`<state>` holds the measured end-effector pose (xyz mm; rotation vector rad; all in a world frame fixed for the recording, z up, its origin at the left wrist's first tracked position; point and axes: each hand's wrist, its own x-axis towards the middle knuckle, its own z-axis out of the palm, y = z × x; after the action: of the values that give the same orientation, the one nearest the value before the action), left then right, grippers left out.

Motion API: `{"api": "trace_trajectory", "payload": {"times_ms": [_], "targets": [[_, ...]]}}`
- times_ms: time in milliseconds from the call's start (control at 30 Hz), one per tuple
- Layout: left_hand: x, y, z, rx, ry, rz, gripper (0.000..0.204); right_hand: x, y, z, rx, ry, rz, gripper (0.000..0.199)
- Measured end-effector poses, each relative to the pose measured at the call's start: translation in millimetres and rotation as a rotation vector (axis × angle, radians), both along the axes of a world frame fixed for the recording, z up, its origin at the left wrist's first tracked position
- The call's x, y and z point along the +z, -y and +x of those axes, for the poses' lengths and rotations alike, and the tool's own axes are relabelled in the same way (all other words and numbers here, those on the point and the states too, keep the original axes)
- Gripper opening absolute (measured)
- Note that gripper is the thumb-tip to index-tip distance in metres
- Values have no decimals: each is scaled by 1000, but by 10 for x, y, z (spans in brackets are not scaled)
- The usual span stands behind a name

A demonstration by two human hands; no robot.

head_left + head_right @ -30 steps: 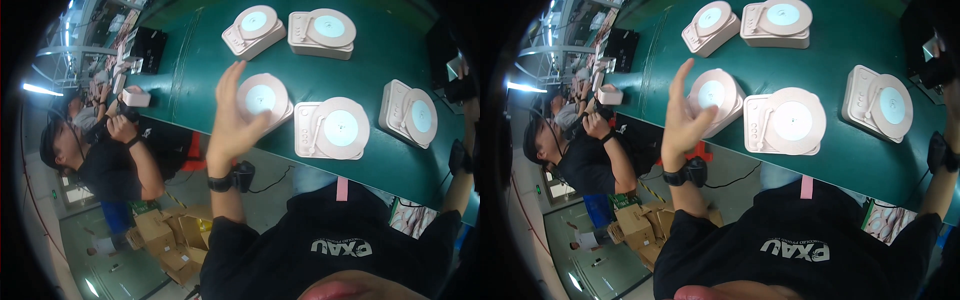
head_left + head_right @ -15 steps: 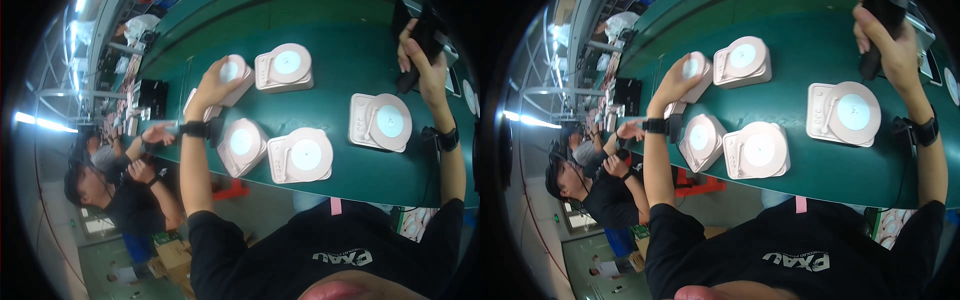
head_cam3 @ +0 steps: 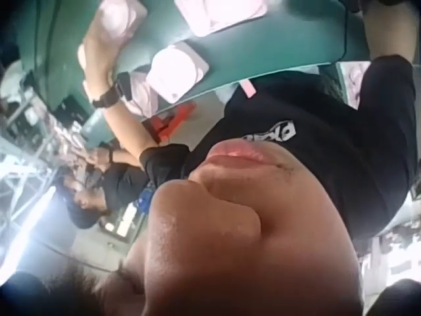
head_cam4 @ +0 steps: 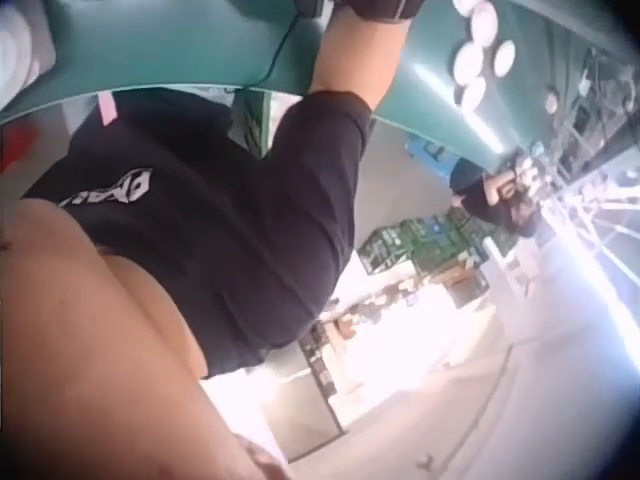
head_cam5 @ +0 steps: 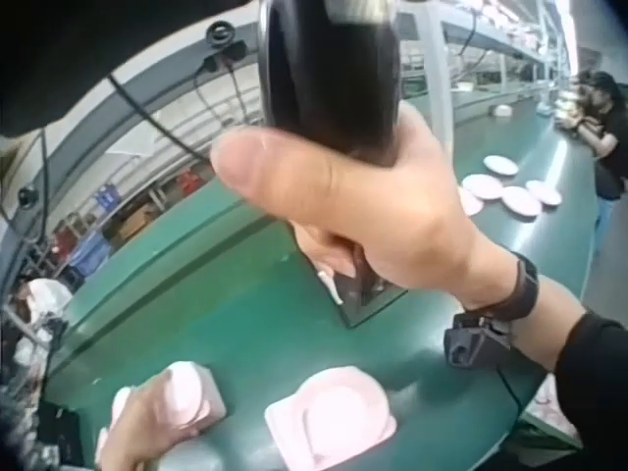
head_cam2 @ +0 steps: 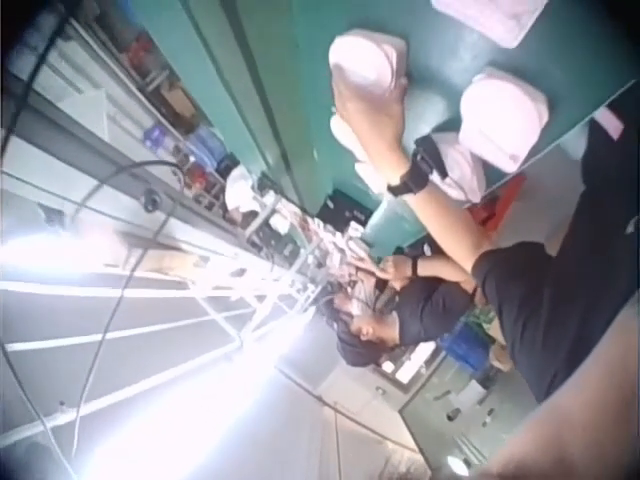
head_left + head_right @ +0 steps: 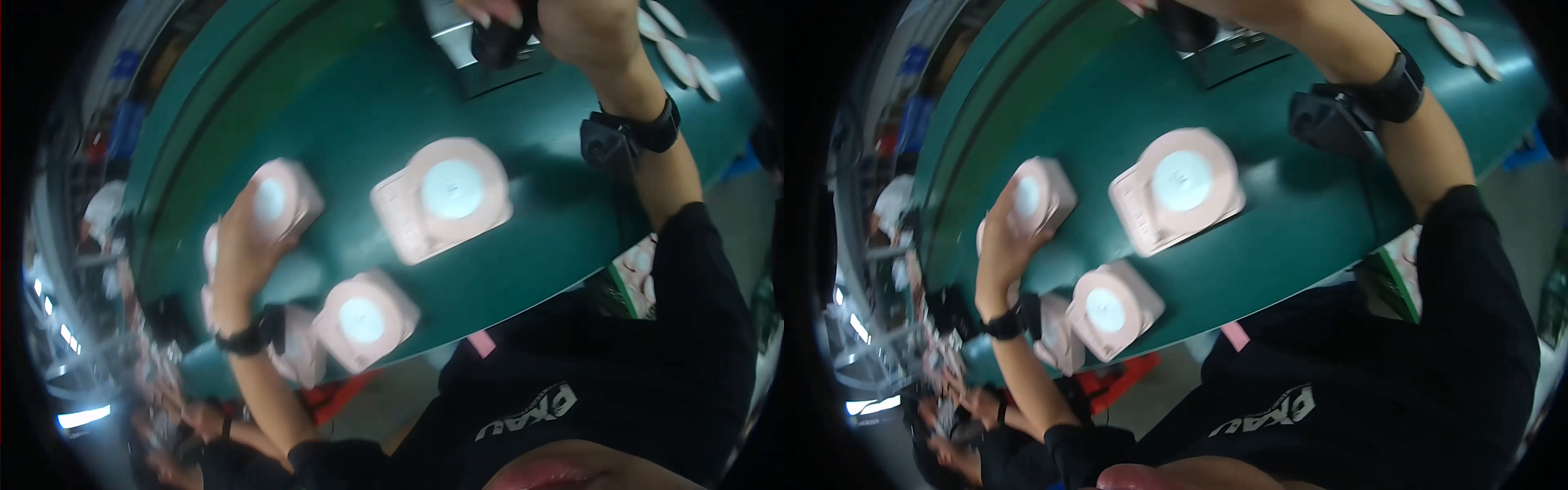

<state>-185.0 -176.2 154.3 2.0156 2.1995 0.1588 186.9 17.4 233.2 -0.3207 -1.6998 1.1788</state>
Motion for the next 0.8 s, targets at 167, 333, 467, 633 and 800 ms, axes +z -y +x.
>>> {"api": "trace_trajectory", "payload": {"times_ms": [167, 333, 467, 633, 800], "targets": [[-299, -375, 374, -8, 37, 89, 86, 38, -173, 324, -203, -172, 193, 27], [-118, -553, 765, -56, 207, 55, 84, -167, -534, 202, -109, -193, 115, 22], [-38, -544, 1100, -99, 109, 50, 85, -209, -615, 217, -59, -152, 73, 22], [92, -418, 1846, -376, 50, 7, 95, -148, -526, 221, -48, -102, 66, 25], [-59, -579, 1876, -451, 184, -25, 102, -41, -238, 202, -8, -54, -18, 30]]}}
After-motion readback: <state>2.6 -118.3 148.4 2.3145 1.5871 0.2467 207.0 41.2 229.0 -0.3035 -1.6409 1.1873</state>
